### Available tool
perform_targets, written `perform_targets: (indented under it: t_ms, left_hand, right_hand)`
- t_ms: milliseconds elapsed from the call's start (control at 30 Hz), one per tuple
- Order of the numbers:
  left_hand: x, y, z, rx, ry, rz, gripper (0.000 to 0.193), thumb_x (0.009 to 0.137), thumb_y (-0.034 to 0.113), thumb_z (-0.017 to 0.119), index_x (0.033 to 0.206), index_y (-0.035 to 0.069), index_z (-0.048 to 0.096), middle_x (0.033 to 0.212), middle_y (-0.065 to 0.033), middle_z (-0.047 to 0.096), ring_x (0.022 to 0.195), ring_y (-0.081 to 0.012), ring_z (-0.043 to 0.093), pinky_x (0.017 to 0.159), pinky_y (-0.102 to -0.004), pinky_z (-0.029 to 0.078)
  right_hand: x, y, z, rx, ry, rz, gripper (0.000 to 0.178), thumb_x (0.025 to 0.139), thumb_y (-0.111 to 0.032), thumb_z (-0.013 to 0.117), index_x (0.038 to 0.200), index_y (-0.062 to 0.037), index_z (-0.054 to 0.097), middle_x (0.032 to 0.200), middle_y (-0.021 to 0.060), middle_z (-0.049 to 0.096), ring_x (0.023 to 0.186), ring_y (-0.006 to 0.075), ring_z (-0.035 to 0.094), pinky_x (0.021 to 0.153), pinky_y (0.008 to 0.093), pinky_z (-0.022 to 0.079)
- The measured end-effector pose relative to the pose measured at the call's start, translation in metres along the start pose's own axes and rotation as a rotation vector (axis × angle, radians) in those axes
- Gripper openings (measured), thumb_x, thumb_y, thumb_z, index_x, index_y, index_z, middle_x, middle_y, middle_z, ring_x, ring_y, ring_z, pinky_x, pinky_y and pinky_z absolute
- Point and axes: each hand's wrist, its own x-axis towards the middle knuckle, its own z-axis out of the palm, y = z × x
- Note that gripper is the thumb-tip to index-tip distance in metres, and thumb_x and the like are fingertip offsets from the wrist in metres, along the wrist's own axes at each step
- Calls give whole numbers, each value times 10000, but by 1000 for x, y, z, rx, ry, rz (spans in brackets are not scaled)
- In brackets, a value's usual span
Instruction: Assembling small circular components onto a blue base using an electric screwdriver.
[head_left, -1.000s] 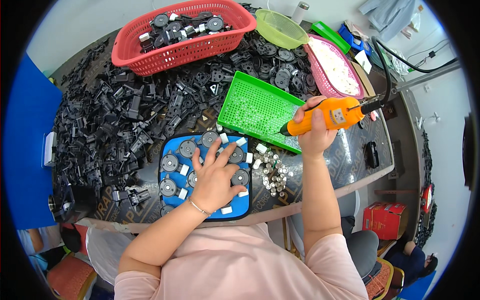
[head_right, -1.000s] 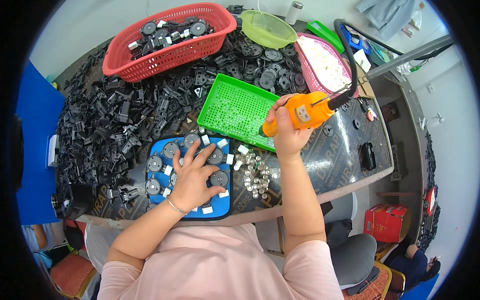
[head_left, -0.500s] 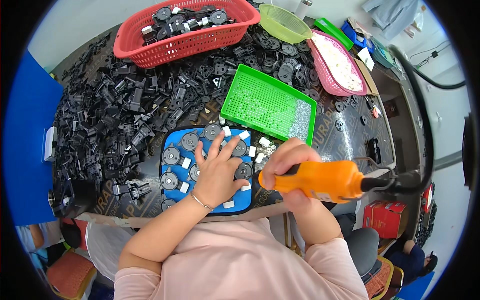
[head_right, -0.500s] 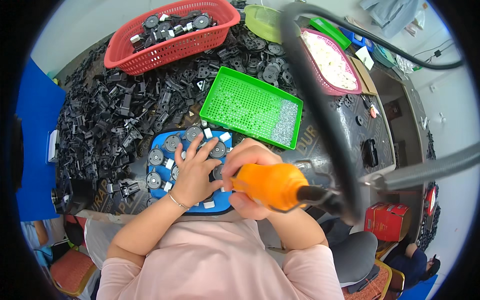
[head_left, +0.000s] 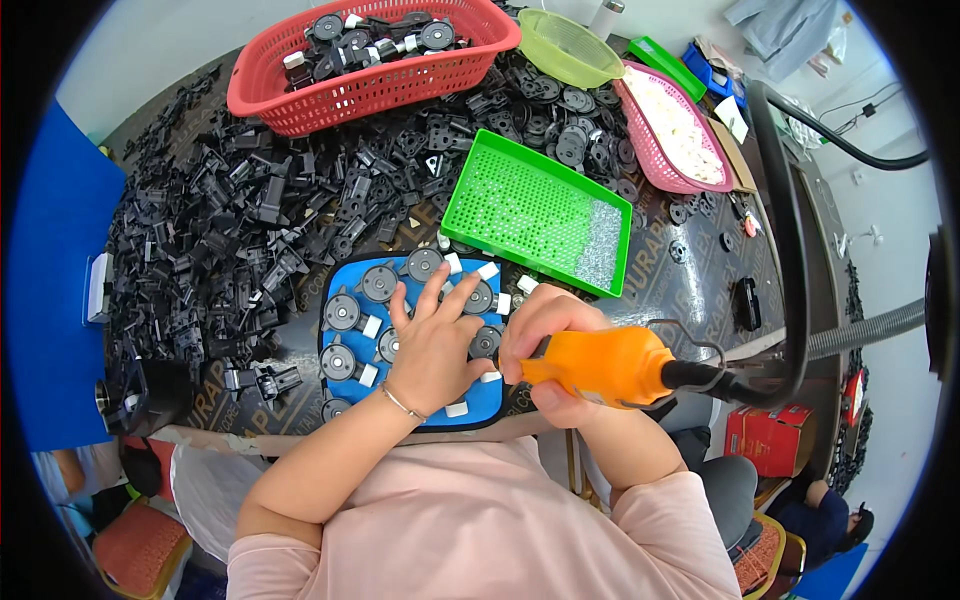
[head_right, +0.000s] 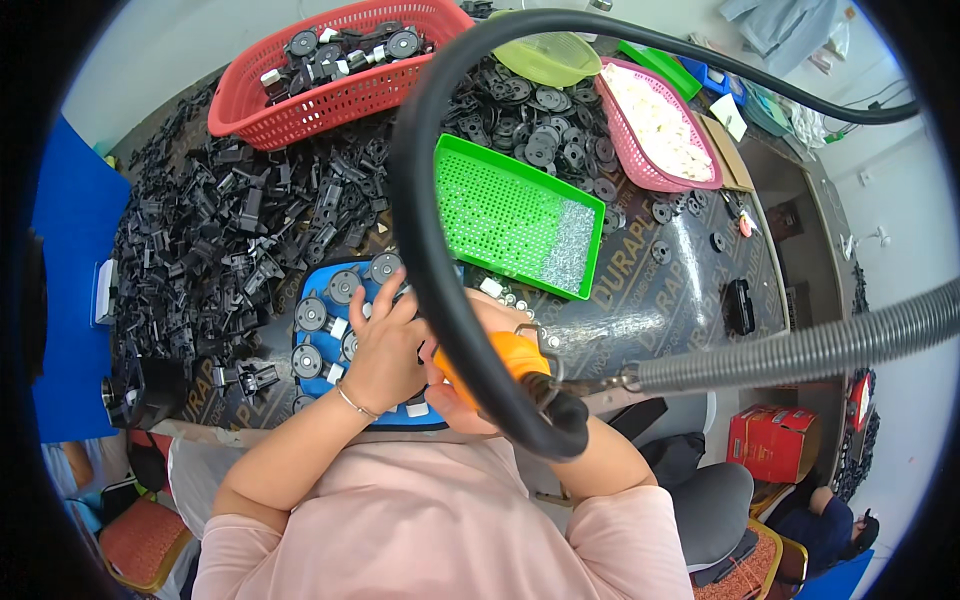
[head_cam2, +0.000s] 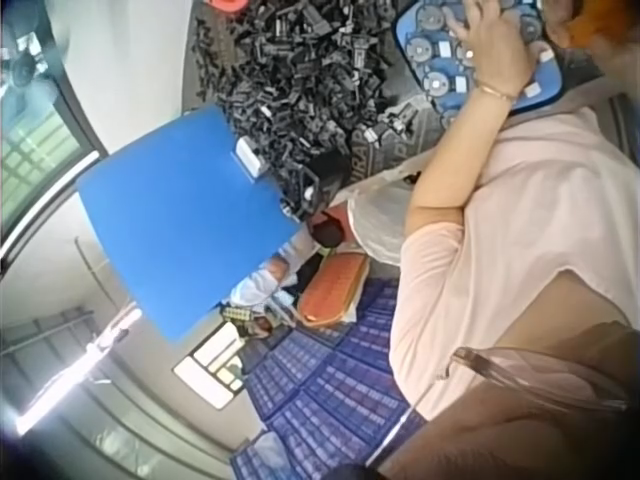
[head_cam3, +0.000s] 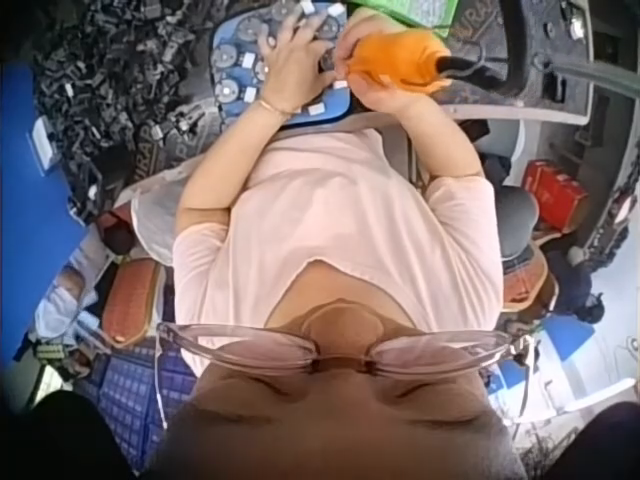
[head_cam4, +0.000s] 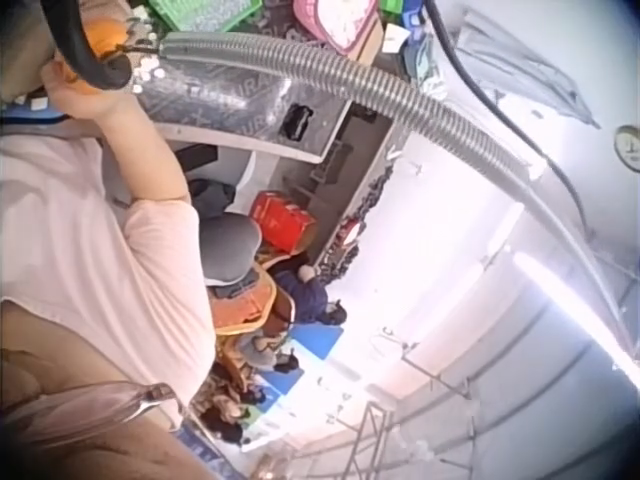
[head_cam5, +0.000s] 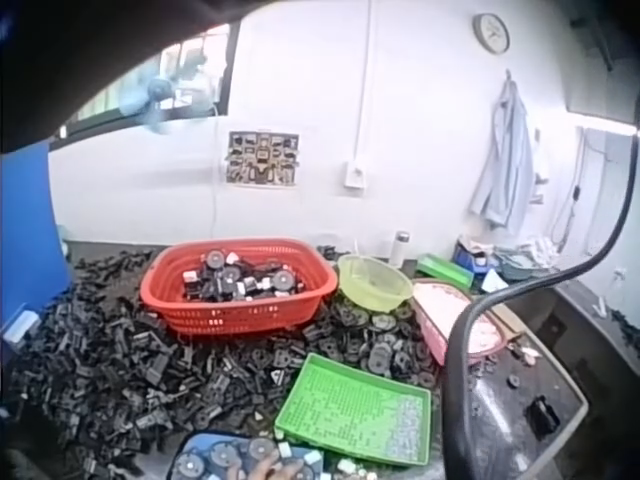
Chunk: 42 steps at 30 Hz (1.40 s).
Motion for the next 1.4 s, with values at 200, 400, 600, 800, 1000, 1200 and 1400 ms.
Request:
perform_targets:
  t_ms: [200, 400, 600, 800, 1000, 1200, 1400]
  left_hand:
    - [1, -1, 1, 32, 9, 13, 333, 548, 262, 835, 796, 99, 683, 1382, -61, 442, 1363, -291, 259, 1048, -591, 115]
    - [1, -1, -6, -48, -64, -11, 411, 537, 324, 828, 866, 110, 710, 1410, -59, 414, 1371, -306, 228, 1060, -602, 60]
    - [1, 2, -7, -62, -70, -30, 399, 542, 270, 835, 868, 78, 707, 1408, -62, 407, 1369, -301, 234, 1058, -604, 97]
    - [2, 2, -8, -64, -80, -35, 389, 548, 270, 833, 855, 71, 699, 1411, -65, 400, 1368, -307, 230, 1055, -614, 107]
    - [3, 2, -7, -64, -60, -22, 375, 548, 267, 832, 835, 70, 693, 1408, -69, 402, 1366, -315, 231, 1048, -622, 118]
    - [0, 1, -6, -55, -65, -19, 429, 531, 307, 834, 878, 96, 695, 1406, -65, 419, 1366, -318, 235, 1057, -604, 76]
    - [-7, -6, -3, -40, -37, 41, 504, 557, 374, 820, 960, 105, 686, 1397, -70, 427, 1361, -317, 247, 1058, -592, 89]
  right_hand:
    - [17, 7, -7, -145, -58, -160, 376, 800, -345, 655, 933, -16, 532, 827, 88, 526, 626, 157, 566, 596, 253, 470]
    - [25, -8, -47, 153, 457, -245, 407, 846, -371, 609, 947, 0, 476, 907, 122, 479, 637, 192, 557, 575, 307, 476]
    - [27, 41, -71, -8, 661, -198, 290, 834, -199, 607, 985, 18, 486, 915, 129, 503, 639, 206, 552, 590, 312, 470]
    - [30, 52, -74, 18, 652, -192, 250, 849, -170, 582, 988, 16, 488, 919, 121, 502, 641, 204, 551, 596, 316, 471]
    - [32, 56, -71, 131, 679, -211, 160, 824, -16, 572, 957, 23, 491, 905, 110, 534, 642, 167, 567, 606, 280, 485]
    - [29, 58, -74, 39, 635, -174, 246, 855, -175, 584, 982, 12, 487, 901, 110, 499, 636, 200, 549, 596, 321, 475]
    - [34, 48, -72, 41, 678, -159, 246, 851, -189, 591, 970, 2, 490, 877, 114, 507, 629, 204, 547, 570, 303, 465]
